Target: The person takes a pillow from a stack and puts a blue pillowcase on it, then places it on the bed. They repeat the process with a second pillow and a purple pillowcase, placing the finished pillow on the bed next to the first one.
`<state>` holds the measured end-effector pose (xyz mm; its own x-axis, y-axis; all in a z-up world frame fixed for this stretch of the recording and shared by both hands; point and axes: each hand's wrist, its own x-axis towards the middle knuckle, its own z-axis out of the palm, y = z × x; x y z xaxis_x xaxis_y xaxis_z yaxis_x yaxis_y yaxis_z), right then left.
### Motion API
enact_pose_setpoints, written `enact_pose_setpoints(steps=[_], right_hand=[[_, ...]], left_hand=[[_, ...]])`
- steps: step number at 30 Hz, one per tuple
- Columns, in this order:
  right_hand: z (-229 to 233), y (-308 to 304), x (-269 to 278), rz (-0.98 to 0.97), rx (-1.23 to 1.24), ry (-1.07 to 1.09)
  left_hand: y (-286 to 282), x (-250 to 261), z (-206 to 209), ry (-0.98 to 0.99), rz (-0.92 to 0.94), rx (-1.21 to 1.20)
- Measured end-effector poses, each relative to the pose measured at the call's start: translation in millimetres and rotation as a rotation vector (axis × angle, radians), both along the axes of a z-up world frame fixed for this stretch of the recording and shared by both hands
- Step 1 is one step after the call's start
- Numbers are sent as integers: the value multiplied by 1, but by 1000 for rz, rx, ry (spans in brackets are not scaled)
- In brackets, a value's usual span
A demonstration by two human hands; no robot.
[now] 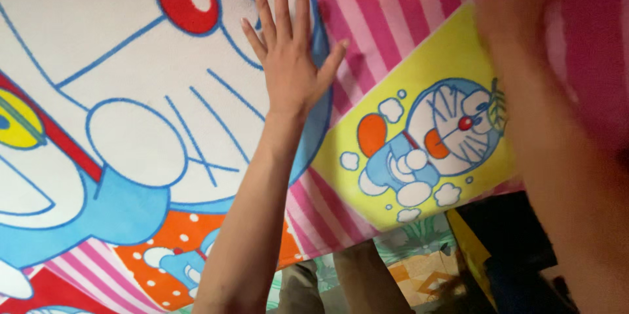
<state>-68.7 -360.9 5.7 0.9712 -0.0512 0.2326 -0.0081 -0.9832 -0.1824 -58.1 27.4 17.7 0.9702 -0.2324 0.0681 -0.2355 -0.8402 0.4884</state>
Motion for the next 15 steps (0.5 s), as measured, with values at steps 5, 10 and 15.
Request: enact_pose_setpoints(steps=[5, 10, 15], right_hand=[[26, 121, -56, 205, -62, 343], [34, 62, -82, -254, -30, 390], [21, 21, -94, -374, -93, 322]], left_hand=[[-28, -91, -4, 223, -168, 16], [-74, -146, -1, 193, -520, -180], [-37, -149, -10, 241, -238, -245]])
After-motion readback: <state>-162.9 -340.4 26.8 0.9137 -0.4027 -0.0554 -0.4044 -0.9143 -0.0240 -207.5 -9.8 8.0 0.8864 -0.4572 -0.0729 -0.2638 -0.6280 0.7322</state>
